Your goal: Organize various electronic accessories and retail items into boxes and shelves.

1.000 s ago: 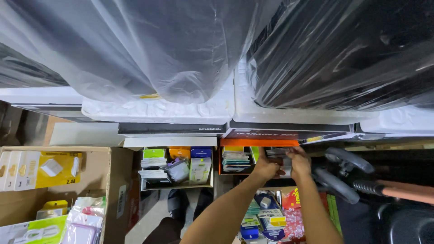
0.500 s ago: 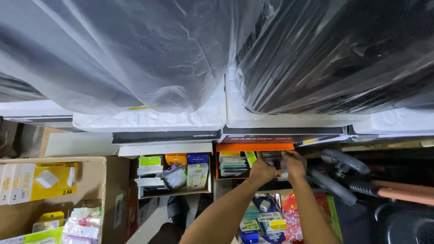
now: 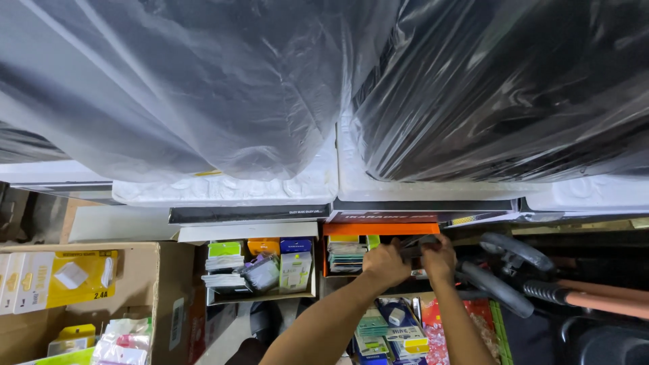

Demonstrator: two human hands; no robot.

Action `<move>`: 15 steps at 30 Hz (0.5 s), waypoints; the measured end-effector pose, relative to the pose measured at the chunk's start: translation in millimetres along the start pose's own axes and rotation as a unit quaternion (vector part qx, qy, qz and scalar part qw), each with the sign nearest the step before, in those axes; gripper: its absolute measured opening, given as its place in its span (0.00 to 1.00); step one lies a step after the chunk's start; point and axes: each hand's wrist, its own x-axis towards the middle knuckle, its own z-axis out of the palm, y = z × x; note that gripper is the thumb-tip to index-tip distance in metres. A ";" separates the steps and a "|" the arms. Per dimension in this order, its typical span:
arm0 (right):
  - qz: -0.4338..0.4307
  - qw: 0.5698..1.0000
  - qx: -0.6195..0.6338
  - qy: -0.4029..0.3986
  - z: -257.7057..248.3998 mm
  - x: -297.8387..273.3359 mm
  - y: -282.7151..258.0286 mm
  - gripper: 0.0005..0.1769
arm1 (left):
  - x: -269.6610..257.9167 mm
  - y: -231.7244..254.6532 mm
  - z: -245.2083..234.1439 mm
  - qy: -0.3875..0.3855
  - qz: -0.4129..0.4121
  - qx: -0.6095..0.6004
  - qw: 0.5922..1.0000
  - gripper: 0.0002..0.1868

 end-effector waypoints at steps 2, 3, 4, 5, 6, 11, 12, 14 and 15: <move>-0.036 0.998 -0.058 -0.015 5.1 6.8 20.1 0.25 | 9.0 0.4 5.6 0.015 0.009 0.027 0.999 0.27; -0.072 0.990 -0.117 -0.032 6.6 10.5 30.6 0.24 | 13.6 1.2 9.1 0.030 0.017 0.053 0.998 0.25; -0.072 0.990 -0.117 -0.031 3.7 7.3 26.3 0.24 | 26.1 -4.4 18.6 0.030 0.018 0.052 0.998 0.25; -0.050 0.990 -0.120 -0.057 0.8 4.5 21.9 0.22 | 38.8 -10.0 28.2 0.030 0.040 0.098 0.994 0.21; -0.028 0.989 -0.123 -0.082 -2.0 1.6 17.5 0.21 | 51.5 -15.6 37.8 0.030 0.063 0.143 0.987 0.17; -0.067 0.993 -0.090 -0.035 -25.2 -31.1 -8.0 0.31 | 55.9 -19.5 33.5 0.062 0.167 0.243 0.954 0.14; -0.105 0.991 -0.084 -0.004 -31.2 -39.5 -15.0 0.39 | 52.2 -18.2 27.5 0.073 0.201 0.284 0.935 0.13; -0.078 0.993 -0.083 -0.022 -38.2 -57.0 -28.1 0.41 | 45.0 -21.2 15.7 0.054 0.235 0.303 0.922 0.12; -0.054 0.995 -0.080 -0.039 -39.9 -63.9 -36.8 0.42 | 42.7 -22.8 7.0 0.037 0.268 0.322 0.907 0.12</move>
